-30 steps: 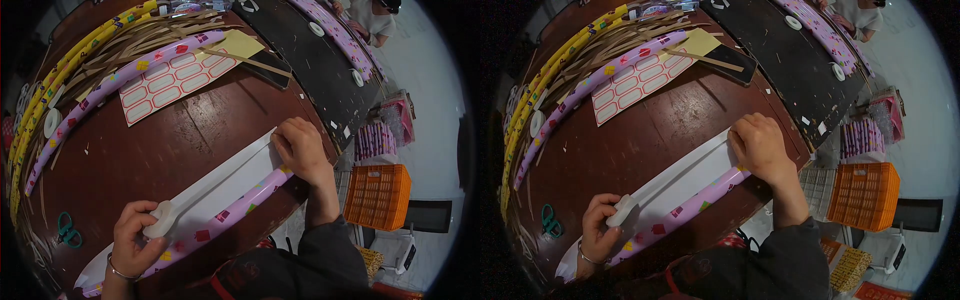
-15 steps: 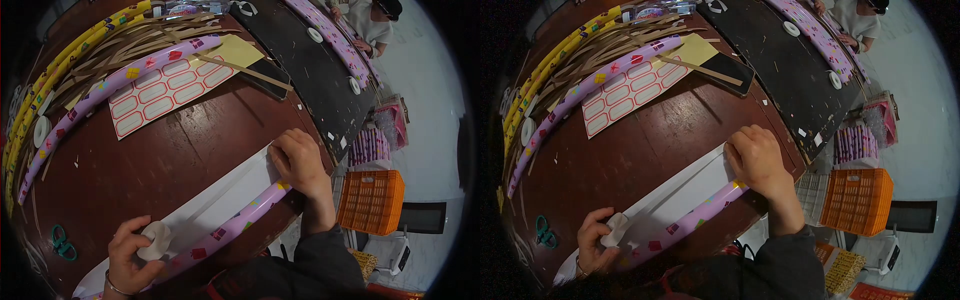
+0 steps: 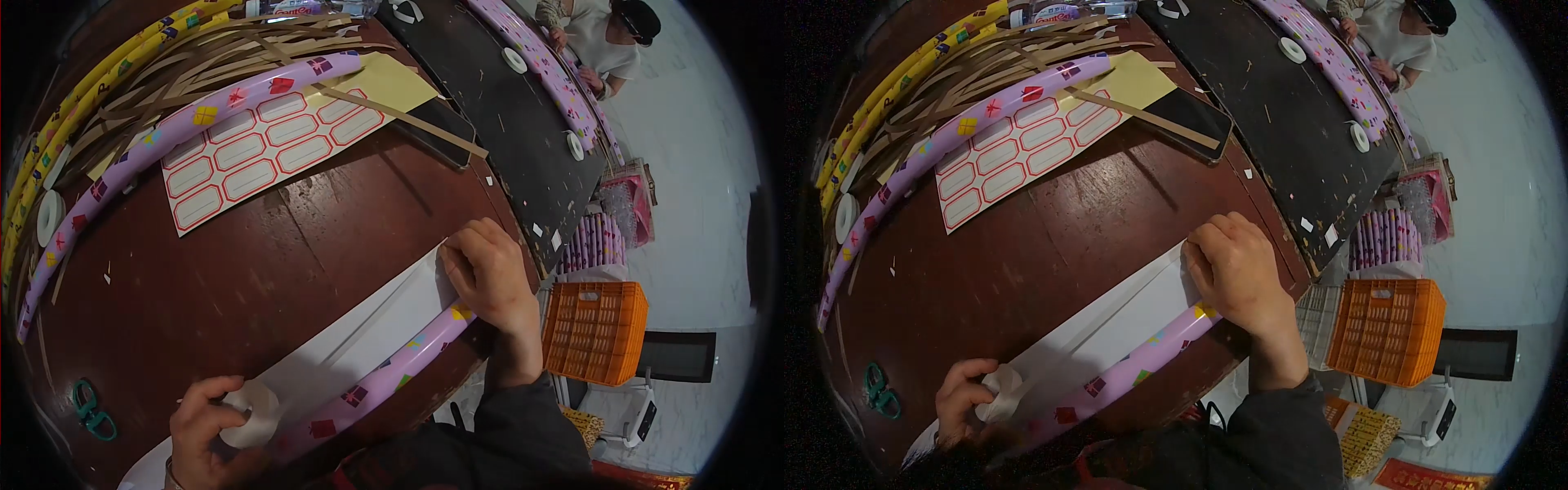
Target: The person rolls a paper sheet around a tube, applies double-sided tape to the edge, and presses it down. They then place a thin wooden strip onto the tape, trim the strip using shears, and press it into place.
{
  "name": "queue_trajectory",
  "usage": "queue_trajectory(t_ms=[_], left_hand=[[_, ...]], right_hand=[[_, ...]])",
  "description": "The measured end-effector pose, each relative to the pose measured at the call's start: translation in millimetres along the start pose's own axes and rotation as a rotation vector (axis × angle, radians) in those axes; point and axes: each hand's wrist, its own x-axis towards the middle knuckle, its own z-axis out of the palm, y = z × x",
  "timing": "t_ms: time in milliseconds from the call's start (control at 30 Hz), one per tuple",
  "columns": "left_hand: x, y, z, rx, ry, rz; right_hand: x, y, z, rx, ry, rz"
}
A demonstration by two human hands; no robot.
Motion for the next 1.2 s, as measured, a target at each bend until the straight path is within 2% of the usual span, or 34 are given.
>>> queue_trajectory(t_ms=[100,433,500,800,900,1200], left_hand=[[1.9,7.9,2.5,-0.007,0.018,-0.052],[-2.2,-3.4,-6.3,-0.039,-0.034,-0.037],[0.2,4.1,-10.2,-0.008,-0.121,-0.055],[-3.5,-17.0,-22.4,-0.054,-0.183,0.005],[-3.8,-6.9,-10.2,-0.131,-0.059,-0.090],[-5.2,-6.6,-8.5,-0.018,-0.099,-0.064]], right_hand=[[0.8,0.1,-0.5,0.011,0.000,-0.004],[2.6,-0.2,-0.9,0.021,-0.010,-0.005],[2.8,-0.3,-1.2,0.014,-0.017,-0.003],[3.3,0.1,-1.5,-0.013,-0.022,0.003],[4.1,0.6,-1.0,-0.017,-0.016,0.005],[4.0,-1.4,-1.3,-0.020,-0.007,0.016]])
